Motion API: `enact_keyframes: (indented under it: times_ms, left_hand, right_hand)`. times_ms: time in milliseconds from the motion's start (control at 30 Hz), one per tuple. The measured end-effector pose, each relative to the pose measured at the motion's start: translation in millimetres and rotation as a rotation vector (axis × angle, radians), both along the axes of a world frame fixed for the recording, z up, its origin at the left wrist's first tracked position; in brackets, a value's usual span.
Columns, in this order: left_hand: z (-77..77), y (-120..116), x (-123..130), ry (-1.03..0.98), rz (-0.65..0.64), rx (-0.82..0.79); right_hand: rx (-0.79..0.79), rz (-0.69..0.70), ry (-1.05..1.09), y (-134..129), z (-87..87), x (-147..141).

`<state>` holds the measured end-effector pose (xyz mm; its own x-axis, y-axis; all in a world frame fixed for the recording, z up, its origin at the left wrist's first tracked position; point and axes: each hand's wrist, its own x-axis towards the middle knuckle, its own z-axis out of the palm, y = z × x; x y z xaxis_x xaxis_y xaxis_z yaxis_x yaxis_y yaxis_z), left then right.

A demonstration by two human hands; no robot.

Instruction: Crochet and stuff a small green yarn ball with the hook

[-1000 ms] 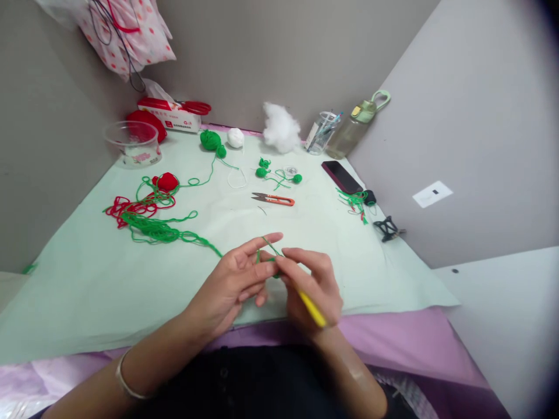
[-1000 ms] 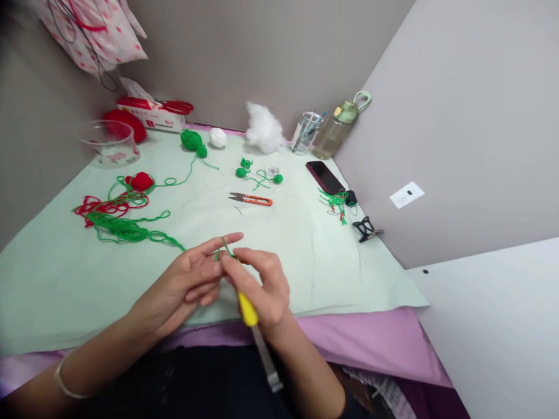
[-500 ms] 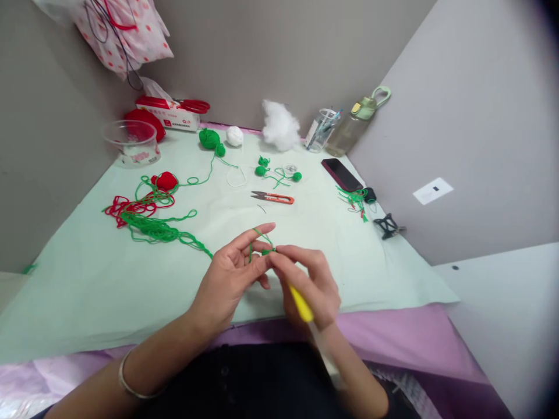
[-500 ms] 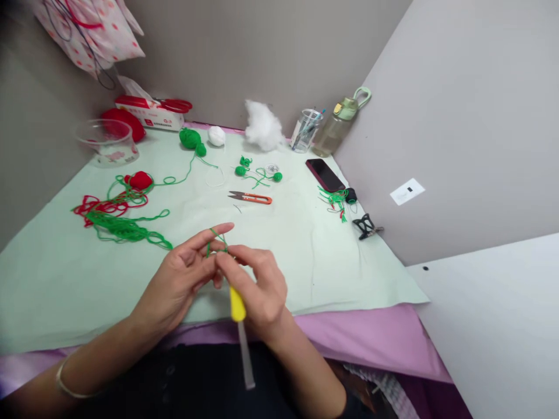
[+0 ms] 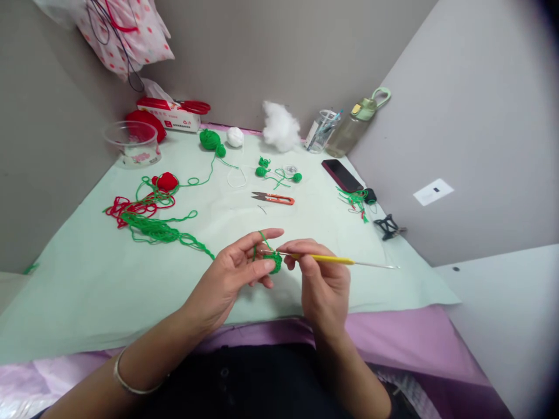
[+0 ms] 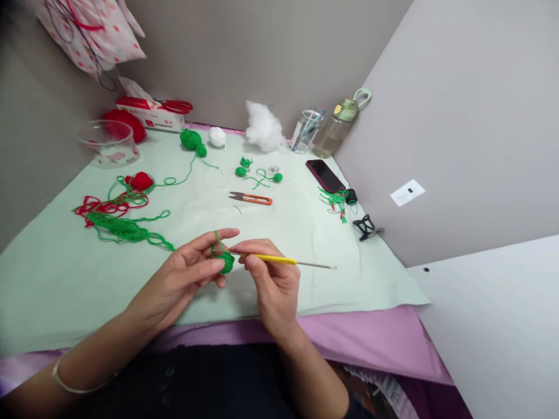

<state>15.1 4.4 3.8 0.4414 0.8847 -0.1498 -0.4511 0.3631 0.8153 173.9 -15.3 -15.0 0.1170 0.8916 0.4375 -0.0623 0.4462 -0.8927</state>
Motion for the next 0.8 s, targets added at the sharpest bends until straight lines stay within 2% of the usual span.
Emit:
enact_keyframes:
  times_ms: [133, 333, 500, 600, 667, 800]
  left_hand:
    - [1.9, -1, 1, -0.001, -0.014, -0.030]
    - [2.7, 0, 2, 0.000, 0.033, -0.017]
    - [3.7, 5, -4, -0.094, -0.123, -0.125]
    - [3.8, 5, -4, -0.136, -0.146, -0.133]
    - [2.9, 4, -2, -0.109, -0.093, -0.088]
    - [-0.2, 0, 3, -0.023, -0.008, 0.047]
  right_hand:
    - [-0.032, 0.058, 0.107, 1, -1.3, 1]
    - [-0.056, 0.071, 0.144, 0, -1.5, 0]
    - [-0.162, 0.042, 0.310, 6, 5.4, 6]
    - [-0.230, 0.089, 0.370, 8, 7.9, 8]
    - [-0.216, 0.102, 0.337, 6, 7.0, 6]
    - [-0.059, 0.076, 0.103, 1, 1.2, 1]
